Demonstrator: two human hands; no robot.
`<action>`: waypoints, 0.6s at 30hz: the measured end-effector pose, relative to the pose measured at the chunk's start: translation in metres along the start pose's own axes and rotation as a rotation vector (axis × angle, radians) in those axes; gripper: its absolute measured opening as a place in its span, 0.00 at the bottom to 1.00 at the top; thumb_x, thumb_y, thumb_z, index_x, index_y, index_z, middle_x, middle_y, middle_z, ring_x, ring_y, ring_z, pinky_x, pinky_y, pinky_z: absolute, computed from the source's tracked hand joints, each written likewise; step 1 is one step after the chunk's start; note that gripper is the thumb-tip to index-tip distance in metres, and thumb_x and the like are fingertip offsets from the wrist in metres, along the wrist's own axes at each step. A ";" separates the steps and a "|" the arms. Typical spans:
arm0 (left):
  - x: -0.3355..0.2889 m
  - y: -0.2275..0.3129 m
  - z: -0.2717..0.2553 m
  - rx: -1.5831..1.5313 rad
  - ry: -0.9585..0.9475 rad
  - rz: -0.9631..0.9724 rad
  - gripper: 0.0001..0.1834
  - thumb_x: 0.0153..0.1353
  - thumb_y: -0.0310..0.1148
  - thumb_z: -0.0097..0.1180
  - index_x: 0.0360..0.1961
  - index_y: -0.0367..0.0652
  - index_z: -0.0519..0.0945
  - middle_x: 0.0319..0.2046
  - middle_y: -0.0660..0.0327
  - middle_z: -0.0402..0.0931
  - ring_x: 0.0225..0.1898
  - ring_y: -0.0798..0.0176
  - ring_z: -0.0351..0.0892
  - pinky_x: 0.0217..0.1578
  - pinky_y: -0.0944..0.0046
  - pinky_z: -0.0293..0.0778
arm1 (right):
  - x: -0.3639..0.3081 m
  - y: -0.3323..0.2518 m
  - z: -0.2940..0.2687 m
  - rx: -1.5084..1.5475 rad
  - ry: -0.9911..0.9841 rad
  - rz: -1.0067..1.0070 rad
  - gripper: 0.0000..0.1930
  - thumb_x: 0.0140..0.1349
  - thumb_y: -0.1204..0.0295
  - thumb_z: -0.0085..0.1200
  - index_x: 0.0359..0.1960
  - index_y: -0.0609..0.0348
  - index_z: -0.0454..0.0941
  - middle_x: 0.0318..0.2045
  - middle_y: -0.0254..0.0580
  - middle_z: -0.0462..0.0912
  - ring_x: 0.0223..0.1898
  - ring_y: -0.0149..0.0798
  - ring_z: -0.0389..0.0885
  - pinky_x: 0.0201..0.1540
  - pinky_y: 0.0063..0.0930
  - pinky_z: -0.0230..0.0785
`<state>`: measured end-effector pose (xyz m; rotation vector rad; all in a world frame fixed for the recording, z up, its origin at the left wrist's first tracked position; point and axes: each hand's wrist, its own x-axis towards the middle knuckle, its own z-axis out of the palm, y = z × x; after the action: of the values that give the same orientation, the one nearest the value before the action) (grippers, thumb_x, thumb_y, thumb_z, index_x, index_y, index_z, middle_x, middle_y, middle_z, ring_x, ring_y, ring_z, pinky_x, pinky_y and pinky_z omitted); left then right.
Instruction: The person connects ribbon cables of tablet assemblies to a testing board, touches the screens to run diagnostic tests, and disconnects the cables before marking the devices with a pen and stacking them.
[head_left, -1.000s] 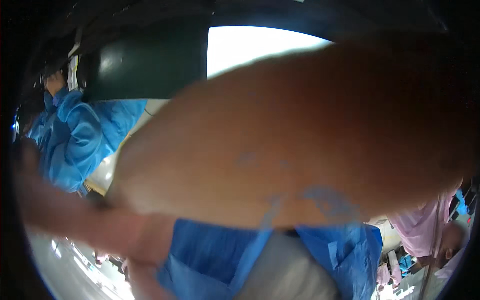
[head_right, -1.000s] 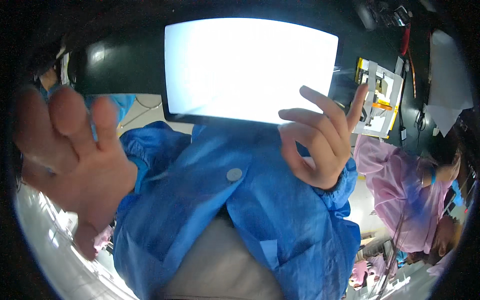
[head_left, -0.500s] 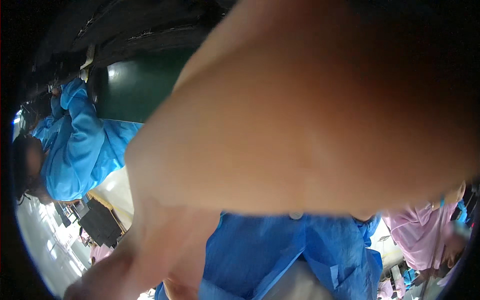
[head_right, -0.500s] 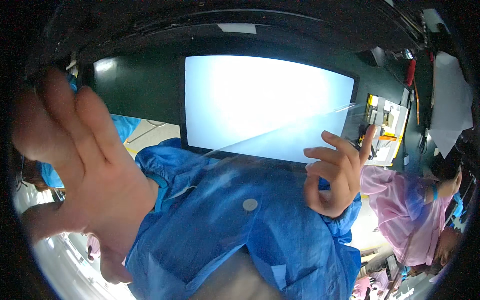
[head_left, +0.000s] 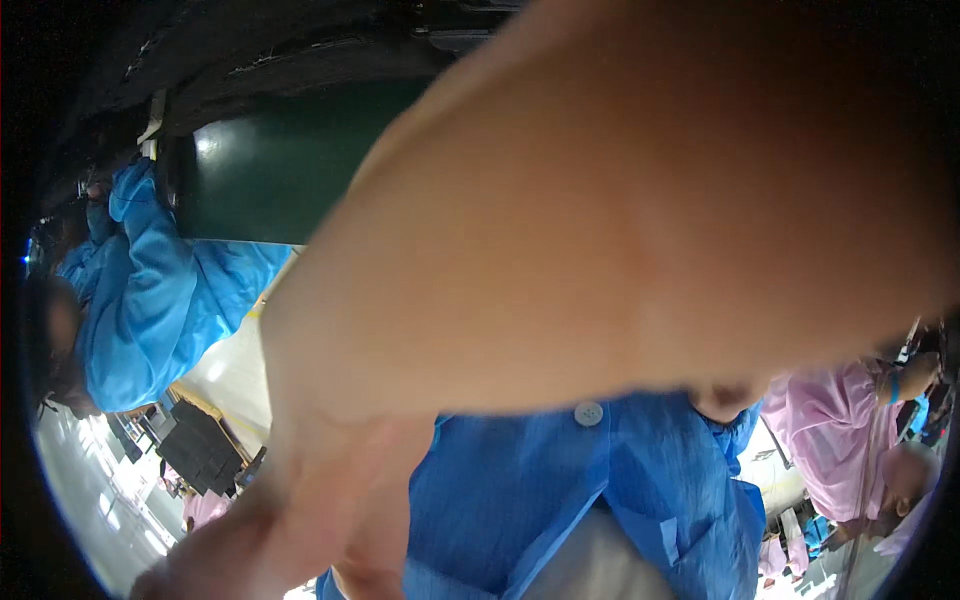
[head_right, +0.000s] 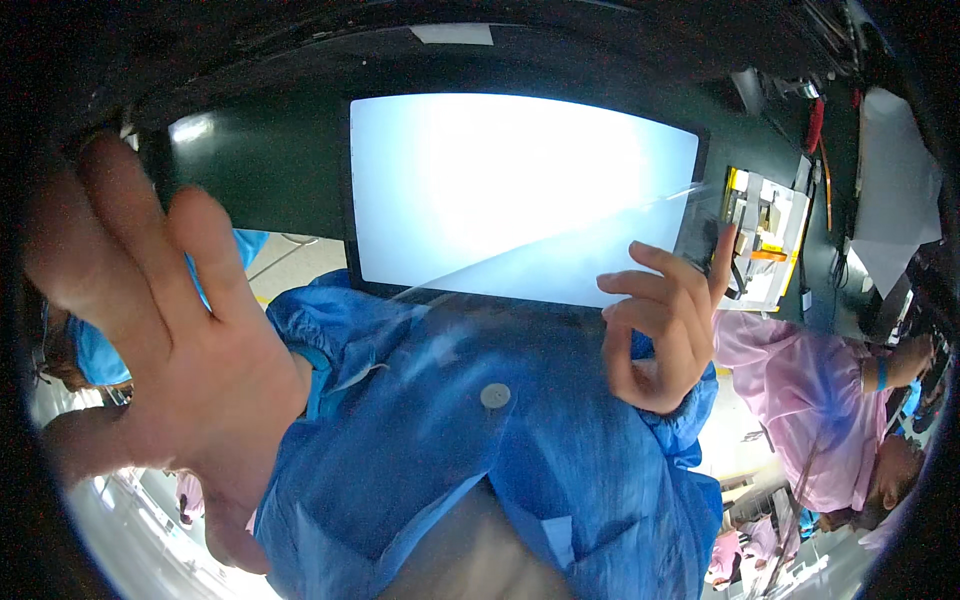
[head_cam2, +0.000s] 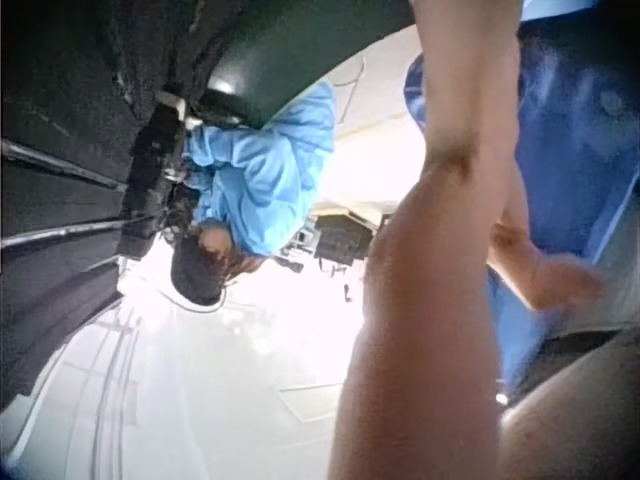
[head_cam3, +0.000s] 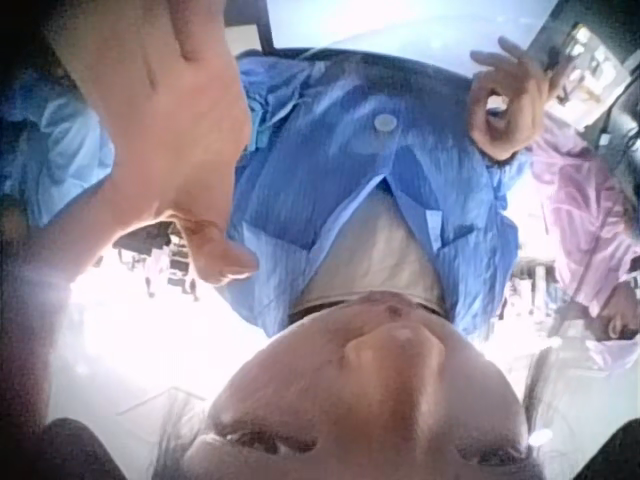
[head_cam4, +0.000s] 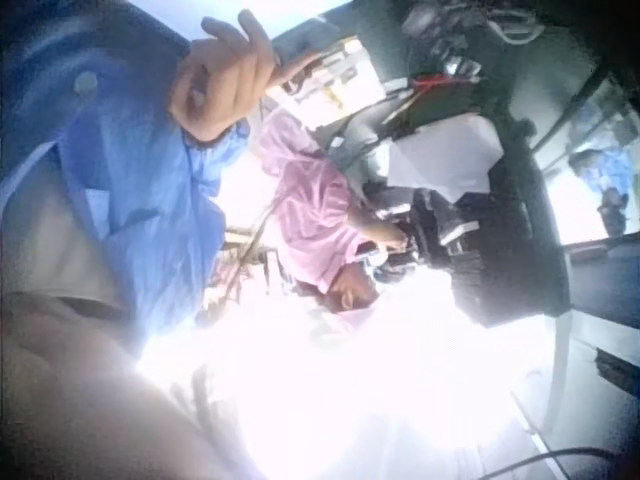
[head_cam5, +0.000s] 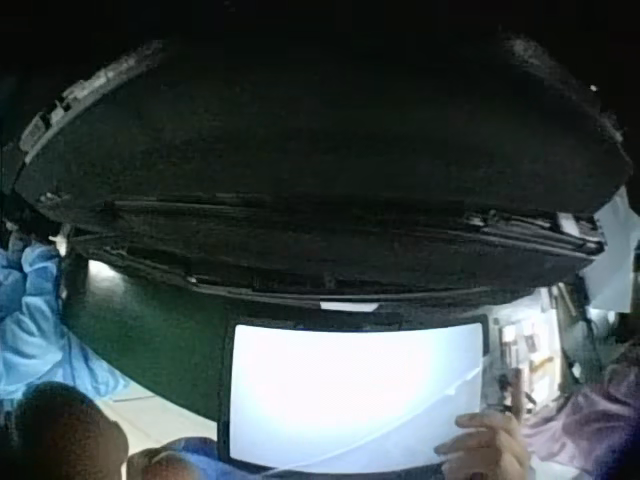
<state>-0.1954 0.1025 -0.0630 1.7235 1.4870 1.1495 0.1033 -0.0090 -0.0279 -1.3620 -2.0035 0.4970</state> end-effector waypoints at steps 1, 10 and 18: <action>-0.001 0.009 -0.003 -0.009 0.001 0.021 0.28 0.55 0.39 0.60 0.56 0.44 0.68 0.62 0.32 0.41 0.61 0.29 0.46 0.61 0.36 0.50 | 0.001 0.000 0.000 -0.001 0.000 0.005 0.12 0.37 0.85 0.48 0.25 0.54 0.71 0.30 0.37 0.83 0.46 0.46 0.79 0.68 0.64 0.33; -0.030 0.098 -0.048 -0.815 -0.429 0.379 0.31 0.55 0.38 0.61 0.59 0.44 0.66 0.65 0.27 0.32 0.65 0.23 0.39 0.63 0.33 0.47 | 0.003 0.012 -0.004 0.029 0.077 -0.013 0.09 0.38 0.82 0.46 0.24 0.57 0.70 0.33 0.47 0.82 0.47 0.51 0.78 0.68 0.59 0.32; -0.036 0.022 -0.018 -0.086 0.012 0.078 0.16 0.61 0.31 0.49 0.49 0.40 0.78 0.60 0.41 0.65 0.61 0.46 0.65 0.61 0.52 0.59 | 0.007 0.014 -0.002 -0.042 0.129 -0.002 0.04 0.40 0.78 0.45 0.21 0.56 0.69 0.39 0.53 0.82 0.51 0.52 0.76 0.69 0.56 0.32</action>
<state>-0.2008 0.0607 -0.0442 1.7316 1.3675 1.2477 0.1128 0.0026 -0.0333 -1.3817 -1.9196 0.3587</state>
